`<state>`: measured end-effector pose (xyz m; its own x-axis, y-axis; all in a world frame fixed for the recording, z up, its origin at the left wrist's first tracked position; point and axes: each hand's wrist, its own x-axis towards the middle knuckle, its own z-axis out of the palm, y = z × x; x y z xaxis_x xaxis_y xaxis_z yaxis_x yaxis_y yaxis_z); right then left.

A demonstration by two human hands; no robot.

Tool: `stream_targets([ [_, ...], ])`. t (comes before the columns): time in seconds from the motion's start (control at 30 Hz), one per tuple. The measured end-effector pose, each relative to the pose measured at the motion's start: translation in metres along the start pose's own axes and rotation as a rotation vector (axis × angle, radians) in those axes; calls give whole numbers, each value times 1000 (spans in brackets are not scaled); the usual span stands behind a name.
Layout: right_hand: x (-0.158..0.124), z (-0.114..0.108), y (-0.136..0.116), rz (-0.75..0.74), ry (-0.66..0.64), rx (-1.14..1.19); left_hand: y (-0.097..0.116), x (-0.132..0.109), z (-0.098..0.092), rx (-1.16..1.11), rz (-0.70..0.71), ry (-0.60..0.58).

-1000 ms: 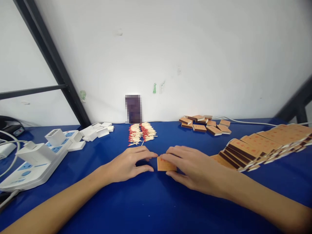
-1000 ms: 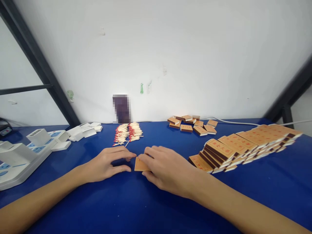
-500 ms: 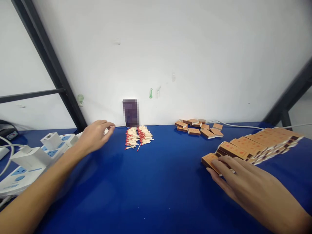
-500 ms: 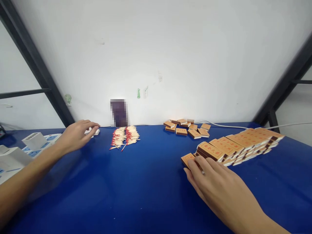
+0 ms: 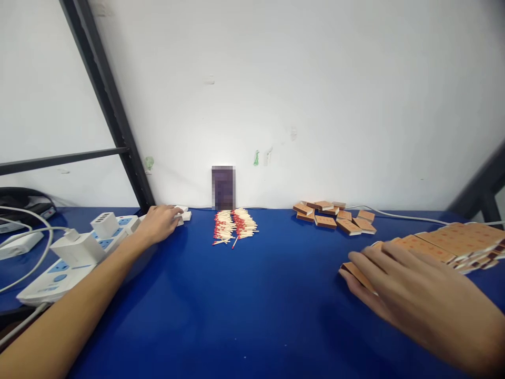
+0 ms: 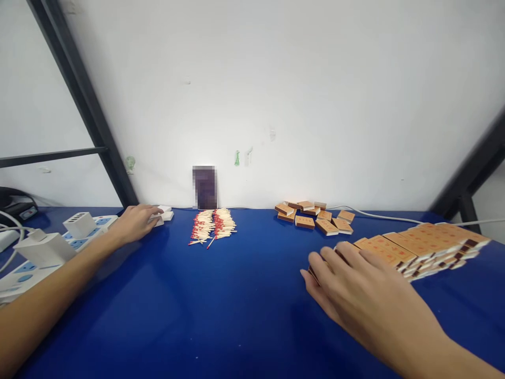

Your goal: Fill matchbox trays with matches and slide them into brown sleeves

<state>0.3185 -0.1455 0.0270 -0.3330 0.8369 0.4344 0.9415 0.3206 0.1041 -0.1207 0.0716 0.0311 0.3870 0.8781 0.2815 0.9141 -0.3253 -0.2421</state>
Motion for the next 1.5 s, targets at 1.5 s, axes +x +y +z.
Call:
stream_targets([
  [1.5, 143, 38, -74, -322, -360, 70, 93, -20, -9, -354, 442, -13],
])
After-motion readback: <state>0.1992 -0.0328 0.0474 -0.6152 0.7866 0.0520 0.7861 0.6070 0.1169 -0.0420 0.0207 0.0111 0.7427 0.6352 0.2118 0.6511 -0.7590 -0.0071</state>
